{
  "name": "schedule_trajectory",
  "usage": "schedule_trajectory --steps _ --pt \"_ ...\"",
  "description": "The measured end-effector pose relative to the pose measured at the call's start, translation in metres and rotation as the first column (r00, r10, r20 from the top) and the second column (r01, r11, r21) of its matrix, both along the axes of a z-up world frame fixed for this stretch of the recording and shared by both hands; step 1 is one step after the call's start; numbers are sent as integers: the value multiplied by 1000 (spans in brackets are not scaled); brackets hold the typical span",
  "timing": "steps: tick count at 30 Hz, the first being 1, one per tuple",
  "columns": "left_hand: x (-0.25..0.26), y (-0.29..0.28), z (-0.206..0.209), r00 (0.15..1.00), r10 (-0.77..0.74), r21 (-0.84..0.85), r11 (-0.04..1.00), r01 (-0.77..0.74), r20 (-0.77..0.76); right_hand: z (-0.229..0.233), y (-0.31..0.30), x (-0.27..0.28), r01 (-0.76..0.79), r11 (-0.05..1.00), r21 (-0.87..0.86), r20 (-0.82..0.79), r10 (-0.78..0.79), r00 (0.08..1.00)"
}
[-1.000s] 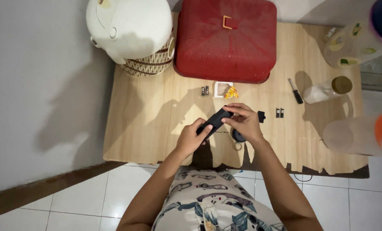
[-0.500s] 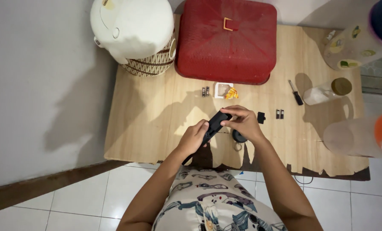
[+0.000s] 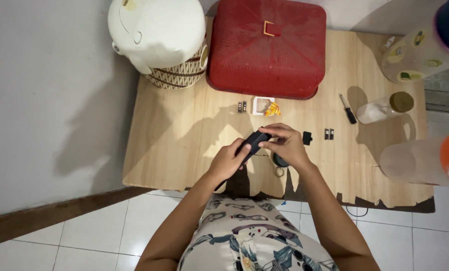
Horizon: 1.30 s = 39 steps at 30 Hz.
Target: Assembling or repairing a portable digital luggage scale by snapping plastic housing components together and checking the battery and display.
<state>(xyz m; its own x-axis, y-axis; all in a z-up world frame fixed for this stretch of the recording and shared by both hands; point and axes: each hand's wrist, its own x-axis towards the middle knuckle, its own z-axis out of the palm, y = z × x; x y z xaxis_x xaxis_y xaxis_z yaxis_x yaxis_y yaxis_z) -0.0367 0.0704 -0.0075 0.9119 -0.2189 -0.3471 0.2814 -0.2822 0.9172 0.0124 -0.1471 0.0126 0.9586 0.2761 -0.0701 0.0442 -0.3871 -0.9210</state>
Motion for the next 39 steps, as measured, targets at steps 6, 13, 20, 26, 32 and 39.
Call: schedule_trajectory --steps 6,13,20,26,32,39 --pt "-3 -1 -2 937 -50 223 974 -30 345 -1 1 -6 -20 996 84 38 17 999" --pt "-2 -1 7 922 -40 206 977 -44 385 -19 -10 -4 16 991 130 94 -29 995" --pt "3 -1 3 940 -60 218 976 -15 335 2 -7 1 -5 998 67 104 -2 995" --pt "6 -1 -7 937 -74 258 966 -18 342 -1 -11 9 -25 995 101 70 18 997" --pt "8 1 8 997 -73 6 997 73 30 3 -13 13 -72 994 84 23 71 997" --pt "19 9 19 983 -158 -82 985 151 -92 -1 -12 12 -97 908 407 -359 257 898"
